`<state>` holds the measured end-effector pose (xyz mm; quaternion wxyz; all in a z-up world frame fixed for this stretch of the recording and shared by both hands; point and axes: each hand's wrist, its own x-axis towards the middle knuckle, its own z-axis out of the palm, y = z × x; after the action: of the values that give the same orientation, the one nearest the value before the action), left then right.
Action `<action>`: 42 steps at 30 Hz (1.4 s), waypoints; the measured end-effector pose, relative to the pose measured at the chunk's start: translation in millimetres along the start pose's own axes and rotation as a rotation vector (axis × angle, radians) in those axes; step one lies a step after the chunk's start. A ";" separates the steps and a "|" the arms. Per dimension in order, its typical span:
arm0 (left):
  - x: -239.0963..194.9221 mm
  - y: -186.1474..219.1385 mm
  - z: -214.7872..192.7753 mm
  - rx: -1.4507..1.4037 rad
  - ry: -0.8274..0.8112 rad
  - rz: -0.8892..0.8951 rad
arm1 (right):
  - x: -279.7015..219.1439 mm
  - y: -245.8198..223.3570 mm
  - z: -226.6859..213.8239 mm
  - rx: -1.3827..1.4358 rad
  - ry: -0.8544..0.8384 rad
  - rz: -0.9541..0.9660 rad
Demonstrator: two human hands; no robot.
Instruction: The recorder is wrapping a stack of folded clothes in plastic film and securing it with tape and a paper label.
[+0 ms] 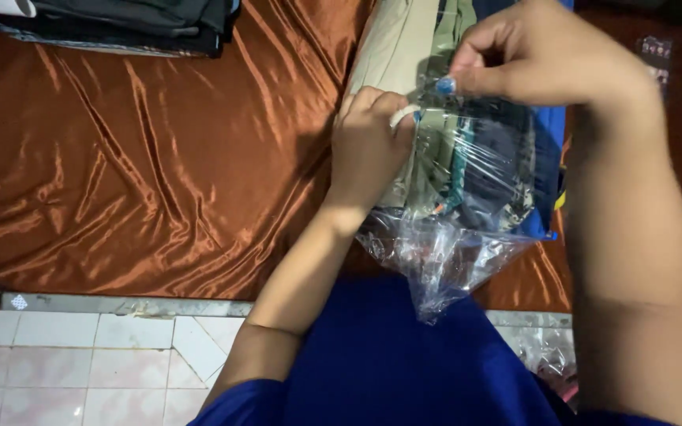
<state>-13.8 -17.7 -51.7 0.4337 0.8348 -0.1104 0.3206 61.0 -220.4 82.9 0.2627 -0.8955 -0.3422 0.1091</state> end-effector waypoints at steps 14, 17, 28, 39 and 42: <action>-4.1 10.8 -5.6 0.205 -0.126 0.085 | 52.9 16.5 59.4 0.046 0.038 0.342; -5.3 8.8 -4.6 0.192 -0.142 0.069 | 64.3 31.6 74.3 -0.154 0.010 0.421; -8.6 8.2 -2.5 0.206 -0.130 0.063 | 56.6 -9.6 55.3 -0.549 -0.112 0.614; 0.1 5.0 -10.9 0.147 -0.056 0.342 | -168.7 141.2 66.5 0.129 0.567 0.732; -14.0 -25.6 6.2 0.124 -0.345 0.369 | -268.9 277.6 168.3 0.330 1.060 0.791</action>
<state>-10.0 -8.6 -79.9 0.2905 0.8679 -0.3134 0.2532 -47.5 -508.3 -205.3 0.4682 -0.8340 0.2070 -0.2058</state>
